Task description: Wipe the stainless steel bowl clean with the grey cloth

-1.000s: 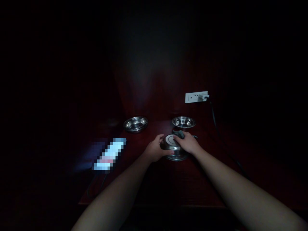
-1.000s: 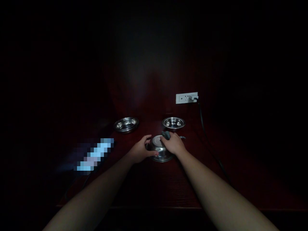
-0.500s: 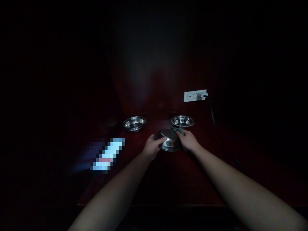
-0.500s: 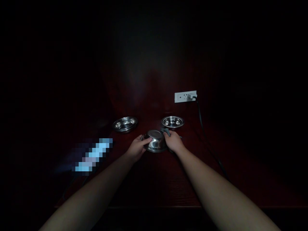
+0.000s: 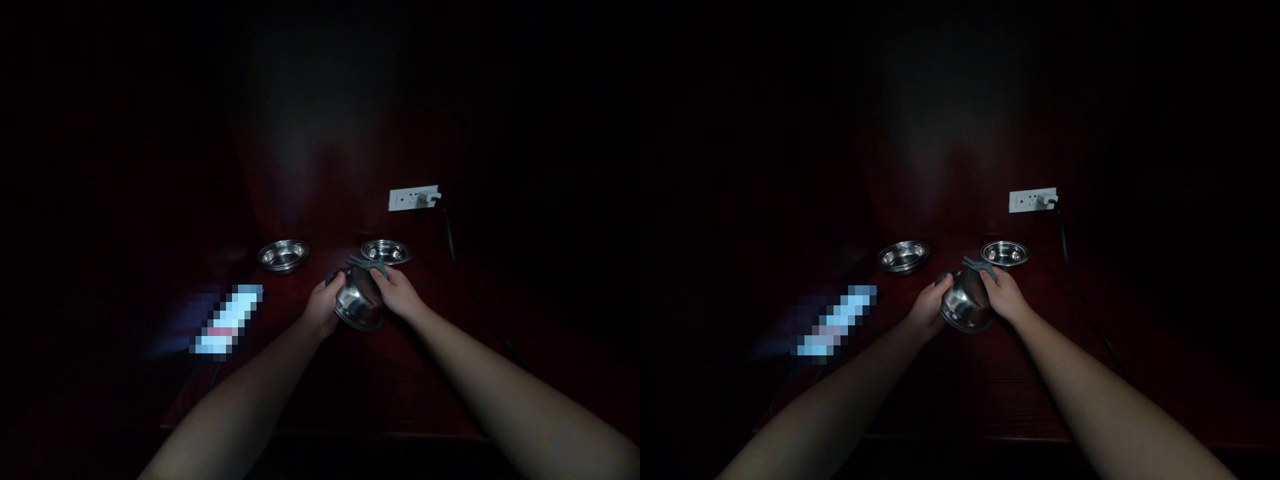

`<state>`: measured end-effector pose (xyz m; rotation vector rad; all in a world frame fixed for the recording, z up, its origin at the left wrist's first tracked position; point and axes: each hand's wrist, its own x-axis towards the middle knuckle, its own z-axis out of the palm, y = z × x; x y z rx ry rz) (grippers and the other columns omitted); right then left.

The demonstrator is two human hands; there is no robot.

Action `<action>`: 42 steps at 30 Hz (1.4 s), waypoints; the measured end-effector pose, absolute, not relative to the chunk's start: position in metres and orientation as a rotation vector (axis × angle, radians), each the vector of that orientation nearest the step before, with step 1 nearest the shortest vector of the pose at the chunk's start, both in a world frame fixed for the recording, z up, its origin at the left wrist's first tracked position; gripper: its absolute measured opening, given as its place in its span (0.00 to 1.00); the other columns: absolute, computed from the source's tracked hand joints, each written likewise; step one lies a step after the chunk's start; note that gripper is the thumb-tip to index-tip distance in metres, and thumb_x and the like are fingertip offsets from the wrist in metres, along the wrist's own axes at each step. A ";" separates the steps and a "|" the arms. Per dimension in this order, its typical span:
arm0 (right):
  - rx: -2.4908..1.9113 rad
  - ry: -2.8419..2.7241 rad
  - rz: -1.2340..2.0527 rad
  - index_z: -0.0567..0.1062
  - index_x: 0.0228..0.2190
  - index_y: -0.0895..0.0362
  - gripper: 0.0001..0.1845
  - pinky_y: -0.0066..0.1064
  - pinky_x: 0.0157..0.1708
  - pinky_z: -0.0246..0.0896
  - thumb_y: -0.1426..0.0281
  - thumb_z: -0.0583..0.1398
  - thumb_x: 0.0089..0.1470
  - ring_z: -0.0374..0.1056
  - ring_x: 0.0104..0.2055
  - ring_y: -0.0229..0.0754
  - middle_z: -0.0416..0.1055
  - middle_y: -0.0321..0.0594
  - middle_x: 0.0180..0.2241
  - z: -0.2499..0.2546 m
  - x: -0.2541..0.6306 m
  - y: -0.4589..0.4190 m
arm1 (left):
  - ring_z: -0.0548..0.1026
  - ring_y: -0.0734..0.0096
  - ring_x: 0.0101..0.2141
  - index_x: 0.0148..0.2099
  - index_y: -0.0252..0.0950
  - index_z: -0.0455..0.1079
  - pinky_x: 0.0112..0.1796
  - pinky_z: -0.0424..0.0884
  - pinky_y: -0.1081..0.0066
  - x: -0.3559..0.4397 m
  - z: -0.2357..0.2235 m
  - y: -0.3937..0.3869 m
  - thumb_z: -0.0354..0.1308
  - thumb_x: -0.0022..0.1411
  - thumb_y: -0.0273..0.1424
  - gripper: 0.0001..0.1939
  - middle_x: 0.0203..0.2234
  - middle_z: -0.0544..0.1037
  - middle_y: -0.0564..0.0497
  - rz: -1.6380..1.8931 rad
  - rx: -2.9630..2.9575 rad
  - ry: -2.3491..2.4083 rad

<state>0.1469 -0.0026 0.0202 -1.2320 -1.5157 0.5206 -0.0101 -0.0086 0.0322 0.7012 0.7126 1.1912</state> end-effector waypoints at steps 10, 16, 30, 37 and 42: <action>-1.174 -1.559 0.458 0.74 0.32 0.58 0.17 0.36 0.38 0.64 0.58 0.54 0.56 0.70 0.34 0.45 0.74 0.40 0.31 0.031 0.149 -0.012 | 0.75 0.72 0.26 0.34 0.31 0.73 0.33 0.71 0.70 -0.008 0.029 -0.005 0.55 0.61 0.40 0.16 0.27 0.79 0.46 1.297 0.718 0.829; -1.085 -1.629 0.446 0.74 0.38 0.57 0.16 0.39 0.42 0.65 0.60 0.61 0.51 0.71 0.39 0.47 0.76 0.42 0.37 0.036 0.150 -0.018 | 0.77 0.67 0.30 0.34 0.32 0.74 0.38 0.71 0.67 -0.006 0.030 -0.005 0.56 0.59 0.42 0.16 0.28 0.80 0.45 1.344 0.684 0.862; -1.140 -1.538 0.551 0.75 0.37 0.57 0.16 0.42 0.43 0.66 0.58 0.61 0.51 0.72 0.40 0.48 0.77 0.43 0.37 0.033 0.153 -0.012 | 0.77 0.67 0.30 0.32 0.32 0.73 0.35 0.69 0.68 -0.009 0.032 -0.005 0.53 0.62 0.40 0.17 0.28 0.79 0.46 1.412 0.814 0.851; -1.236 -1.592 0.359 0.74 0.33 0.56 0.17 0.40 0.43 0.65 0.58 0.53 0.58 0.71 0.38 0.46 0.76 0.41 0.34 0.028 0.155 -0.009 | 0.75 0.69 0.30 0.32 0.32 0.73 0.35 0.68 0.70 -0.010 0.029 -0.003 0.56 0.58 0.45 0.19 0.27 0.78 0.48 1.413 0.930 0.830; -1.174 -1.667 0.149 0.74 0.34 0.54 0.14 0.41 0.46 0.63 0.61 0.51 0.59 0.70 0.40 0.45 0.74 0.41 0.37 0.033 0.154 -0.012 | 0.73 0.70 0.29 0.33 0.32 0.74 0.35 0.67 0.70 -0.010 0.028 -0.002 0.57 0.57 0.46 0.20 0.25 0.77 0.49 1.427 0.957 0.803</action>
